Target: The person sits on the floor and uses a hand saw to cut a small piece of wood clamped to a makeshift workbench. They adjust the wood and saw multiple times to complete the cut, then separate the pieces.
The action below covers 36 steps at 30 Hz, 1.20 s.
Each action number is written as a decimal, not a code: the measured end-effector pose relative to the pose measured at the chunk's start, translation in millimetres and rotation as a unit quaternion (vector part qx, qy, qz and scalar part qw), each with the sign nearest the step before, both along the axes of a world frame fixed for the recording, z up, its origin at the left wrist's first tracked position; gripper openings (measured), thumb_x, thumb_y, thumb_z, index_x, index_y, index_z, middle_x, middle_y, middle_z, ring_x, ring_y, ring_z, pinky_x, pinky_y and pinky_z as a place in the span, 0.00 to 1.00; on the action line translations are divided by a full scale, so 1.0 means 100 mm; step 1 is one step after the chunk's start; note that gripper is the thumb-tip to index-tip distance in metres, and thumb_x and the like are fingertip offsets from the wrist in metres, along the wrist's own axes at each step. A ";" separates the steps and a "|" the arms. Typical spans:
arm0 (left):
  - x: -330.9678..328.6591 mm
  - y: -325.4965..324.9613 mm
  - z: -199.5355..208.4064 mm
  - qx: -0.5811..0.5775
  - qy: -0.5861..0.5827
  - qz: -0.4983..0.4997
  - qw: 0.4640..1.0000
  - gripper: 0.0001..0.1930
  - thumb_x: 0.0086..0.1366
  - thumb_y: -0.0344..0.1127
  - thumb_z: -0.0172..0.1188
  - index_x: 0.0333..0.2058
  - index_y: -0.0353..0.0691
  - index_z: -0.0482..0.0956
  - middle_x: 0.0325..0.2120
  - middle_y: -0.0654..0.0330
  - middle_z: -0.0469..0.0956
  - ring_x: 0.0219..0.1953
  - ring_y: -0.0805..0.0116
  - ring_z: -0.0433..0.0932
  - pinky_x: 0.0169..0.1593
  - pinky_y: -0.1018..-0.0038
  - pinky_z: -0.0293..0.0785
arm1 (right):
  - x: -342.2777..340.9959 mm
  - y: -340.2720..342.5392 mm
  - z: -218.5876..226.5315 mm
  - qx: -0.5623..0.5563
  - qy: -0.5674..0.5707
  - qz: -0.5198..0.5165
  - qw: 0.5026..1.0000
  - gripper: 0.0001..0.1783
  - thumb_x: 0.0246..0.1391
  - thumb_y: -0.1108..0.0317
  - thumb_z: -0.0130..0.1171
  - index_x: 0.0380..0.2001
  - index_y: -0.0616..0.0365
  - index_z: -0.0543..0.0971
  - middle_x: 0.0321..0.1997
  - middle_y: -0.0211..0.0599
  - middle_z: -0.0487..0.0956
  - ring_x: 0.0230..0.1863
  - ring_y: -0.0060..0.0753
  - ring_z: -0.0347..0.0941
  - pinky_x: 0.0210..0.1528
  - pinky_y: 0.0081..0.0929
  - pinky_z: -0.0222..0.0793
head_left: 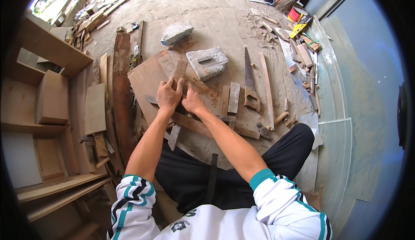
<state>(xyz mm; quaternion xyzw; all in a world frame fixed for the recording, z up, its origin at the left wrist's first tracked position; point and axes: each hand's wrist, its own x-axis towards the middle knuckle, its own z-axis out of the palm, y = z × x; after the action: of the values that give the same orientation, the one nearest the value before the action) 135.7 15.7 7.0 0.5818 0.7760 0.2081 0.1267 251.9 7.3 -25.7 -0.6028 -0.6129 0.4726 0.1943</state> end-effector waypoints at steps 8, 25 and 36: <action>0.02 0.31 -0.18 0.083 -0.018 0.041 0.996 0.17 0.69 0.53 0.56 0.45 0.49 0.84 0.39 0.51 0.79 0.46 0.50 0.79 0.47 0.57 0.76 | 0.15 0.16 0.20 -0.027 -0.035 0.084 0.995 0.44 0.61 0.58 0.56 0.71 0.73 0.52 0.61 0.72 0.71 0.65 0.63 0.68 0.67 0.45 0.63; 0.11 0.28 -0.16 0.088 -0.036 0.070 0.993 0.17 0.71 0.51 0.54 0.40 0.47 0.86 0.37 0.52 0.81 0.41 0.48 0.81 0.45 0.57 0.76 | 0.19 -0.02 0.00 0.083 0.021 -0.021 0.996 0.29 0.56 0.57 0.64 0.58 0.58 0.76 0.52 0.57 0.79 0.56 0.59 0.75 0.57 0.47 0.71; 0.11 0.33 -0.21 0.061 -0.039 0.073 0.995 0.15 0.73 0.49 0.49 0.47 0.54 0.81 0.42 0.53 0.80 0.45 0.48 0.81 0.46 0.53 0.77 | 0.14 -0.05 -0.11 0.122 0.012 -0.064 0.990 0.29 0.55 0.56 0.66 0.58 0.58 0.77 0.52 0.55 0.81 0.55 0.57 0.77 0.56 0.44 0.72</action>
<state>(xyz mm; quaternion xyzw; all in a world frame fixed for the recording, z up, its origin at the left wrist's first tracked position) 146.7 48.4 -13.6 0.5217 0.7967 0.2863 0.1053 265.6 1.9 -36.2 -0.6065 -0.6240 0.3882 0.3035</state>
